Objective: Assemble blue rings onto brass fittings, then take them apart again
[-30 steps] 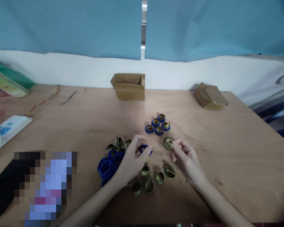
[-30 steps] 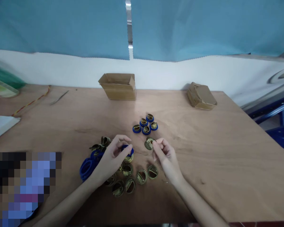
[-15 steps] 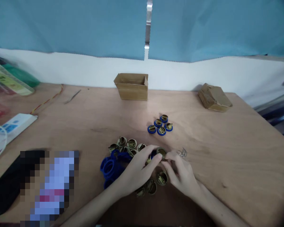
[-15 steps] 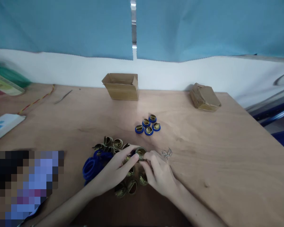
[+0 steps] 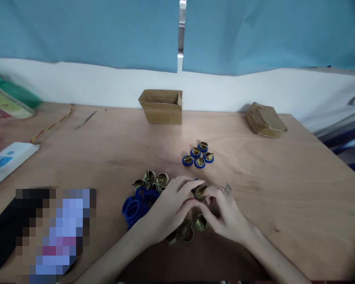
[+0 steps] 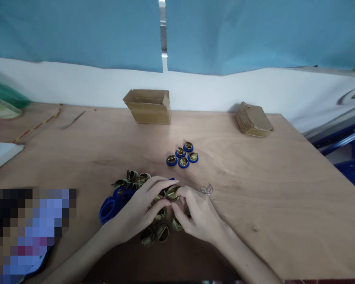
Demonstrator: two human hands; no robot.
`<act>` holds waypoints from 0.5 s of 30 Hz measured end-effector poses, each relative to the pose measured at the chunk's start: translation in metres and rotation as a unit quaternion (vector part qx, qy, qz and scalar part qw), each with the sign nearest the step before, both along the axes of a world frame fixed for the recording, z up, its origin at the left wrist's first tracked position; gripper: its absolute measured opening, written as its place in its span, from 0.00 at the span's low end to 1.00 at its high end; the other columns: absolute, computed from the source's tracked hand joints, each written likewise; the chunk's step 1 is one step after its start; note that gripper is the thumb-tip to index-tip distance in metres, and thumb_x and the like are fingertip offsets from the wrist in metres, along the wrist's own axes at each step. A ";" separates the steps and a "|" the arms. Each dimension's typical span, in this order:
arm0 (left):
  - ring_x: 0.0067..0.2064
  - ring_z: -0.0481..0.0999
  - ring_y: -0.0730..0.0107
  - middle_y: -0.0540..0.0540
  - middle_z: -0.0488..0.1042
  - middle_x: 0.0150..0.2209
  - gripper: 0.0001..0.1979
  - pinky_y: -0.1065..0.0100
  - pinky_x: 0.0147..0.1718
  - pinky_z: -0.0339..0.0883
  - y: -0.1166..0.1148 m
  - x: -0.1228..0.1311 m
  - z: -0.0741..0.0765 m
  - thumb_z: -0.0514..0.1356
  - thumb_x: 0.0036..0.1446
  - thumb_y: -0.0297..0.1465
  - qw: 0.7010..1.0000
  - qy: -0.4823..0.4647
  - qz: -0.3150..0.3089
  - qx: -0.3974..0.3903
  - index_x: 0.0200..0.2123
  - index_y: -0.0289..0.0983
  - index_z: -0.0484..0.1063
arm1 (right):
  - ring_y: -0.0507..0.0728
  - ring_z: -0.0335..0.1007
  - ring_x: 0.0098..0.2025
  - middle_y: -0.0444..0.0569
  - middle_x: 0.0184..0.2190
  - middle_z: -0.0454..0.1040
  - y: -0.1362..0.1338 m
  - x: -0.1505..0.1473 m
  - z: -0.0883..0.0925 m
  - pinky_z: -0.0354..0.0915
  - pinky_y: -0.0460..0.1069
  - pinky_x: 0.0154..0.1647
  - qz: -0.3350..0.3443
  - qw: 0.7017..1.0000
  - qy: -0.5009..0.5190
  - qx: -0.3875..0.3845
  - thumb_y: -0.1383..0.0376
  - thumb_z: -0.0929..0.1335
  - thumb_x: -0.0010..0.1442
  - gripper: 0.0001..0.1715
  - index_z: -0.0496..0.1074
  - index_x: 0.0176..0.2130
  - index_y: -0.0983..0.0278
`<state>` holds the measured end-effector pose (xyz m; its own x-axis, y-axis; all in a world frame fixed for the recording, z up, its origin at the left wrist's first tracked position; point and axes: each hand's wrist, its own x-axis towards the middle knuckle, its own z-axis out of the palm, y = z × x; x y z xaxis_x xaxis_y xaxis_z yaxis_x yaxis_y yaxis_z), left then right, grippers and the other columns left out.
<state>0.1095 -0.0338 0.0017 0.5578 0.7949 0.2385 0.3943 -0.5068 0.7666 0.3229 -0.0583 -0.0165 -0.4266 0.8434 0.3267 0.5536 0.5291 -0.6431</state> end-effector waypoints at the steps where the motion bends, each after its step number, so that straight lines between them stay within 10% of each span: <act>1: 0.56 0.73 0.59 0.42 0.72 0.55 0.23 0.56 0.56 0.69 0.000 0.000 0.001 0.55 0.67 0.22 1.000 0.006 -0.004 0.015 0.63 0.44 0.61 | 0.55 0.69 0.30 0.44 0.30 0.71 0.000 0.000 0.001 0.65 0.51 0.30 0.005 1.000 -0.005 0.001 0.67 0.65 0.68 0.08 0.62 0.47 0.59; 15: 0.50 0.76 0.54 0.38 0.74 0.50 0.20 0.52 0.51 0.73 0.002 -0.001 -0.006 0.58 0.68 0.30 0.976 0.088 -0.003 0.200 0.61 0.36 0.62 | 0.51 0.63 0.24 0.40 0.25 0.67 0.002 0.005 0.010 0.58 0.47 0.24 0.010 0.995 -0.011 -0.094 0.65 0.63 0.71 0.05 0.63 0.39 0.59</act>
<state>0.1087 -0.0316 -0.0043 0.6220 0.6546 0.4296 0.4989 -0.7542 0.4269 0.3283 -0.0562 -0.0061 -0.4494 0.8800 0.1540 0.5586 0.4113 -0.7203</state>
